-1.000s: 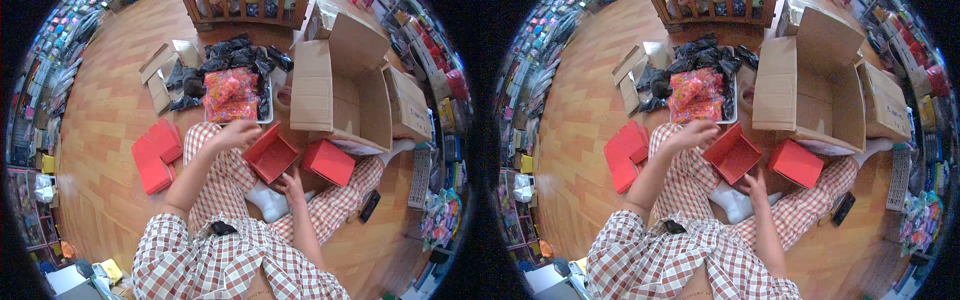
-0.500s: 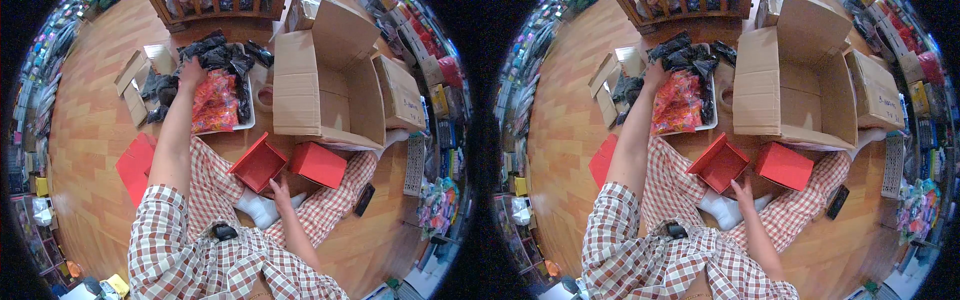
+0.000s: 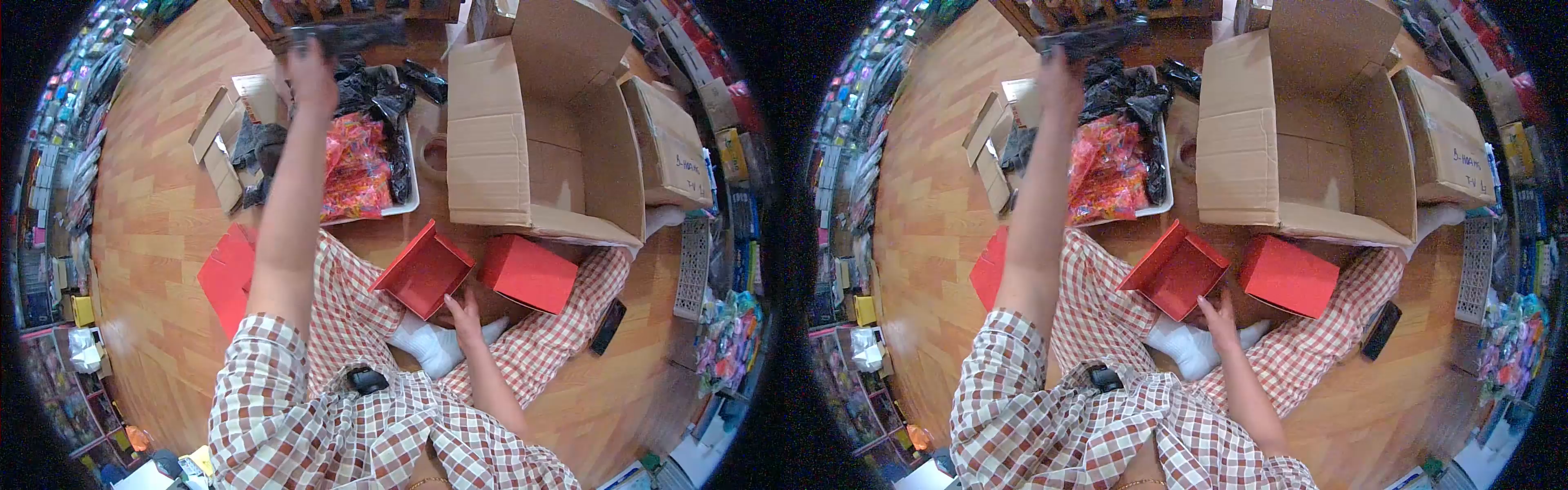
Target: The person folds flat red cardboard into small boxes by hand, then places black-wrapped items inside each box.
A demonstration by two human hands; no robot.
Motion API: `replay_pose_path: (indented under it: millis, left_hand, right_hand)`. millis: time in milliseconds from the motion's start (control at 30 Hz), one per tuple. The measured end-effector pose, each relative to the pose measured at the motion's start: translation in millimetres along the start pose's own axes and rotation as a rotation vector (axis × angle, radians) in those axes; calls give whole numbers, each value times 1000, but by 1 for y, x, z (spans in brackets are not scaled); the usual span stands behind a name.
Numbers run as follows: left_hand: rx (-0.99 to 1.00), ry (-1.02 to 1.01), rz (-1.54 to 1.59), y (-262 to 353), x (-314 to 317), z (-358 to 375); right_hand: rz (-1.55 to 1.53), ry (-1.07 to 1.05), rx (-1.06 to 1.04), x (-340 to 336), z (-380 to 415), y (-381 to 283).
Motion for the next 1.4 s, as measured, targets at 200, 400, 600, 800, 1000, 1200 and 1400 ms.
replay_pose_path:
  millis: [200,400,600,800,1000,1200,1400]
  left_hand:
    - [-498,-455,-629,-101,79,52]
    - [-191,-397,-588,-85,61,66]
    - [-351,-368,139,-5,-12,91]
    - [-904,-252,844,80,-37,233]
    - [-1291,-375,994,93,14,351]
    - [-1106,-250,673,40,13,374]
    - [-916,-927,-232,32,8,376]
  right_hand:
    - [-17,-55,87,12,6,-12]
    - [203,-2,-78,-6,-16,28]
    - [242,84,-36,-4,-22,14]
    - [355,212,33,-27,-42,43]
    - [139,61,-79,-29,-22,28]
    - [215,228,-28,-35,-5,27]
    - [402,261,17,-45,-11,40]
Point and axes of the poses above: each hand's wrist, its own z-axis away from the middle knuckle, its own x-axis out of the palm, y = z × x, the point moved 4 cm from there along -z, towards the middle knuckle, and after that the axes turned 13 degrees about -y, right-handed, at the moved point
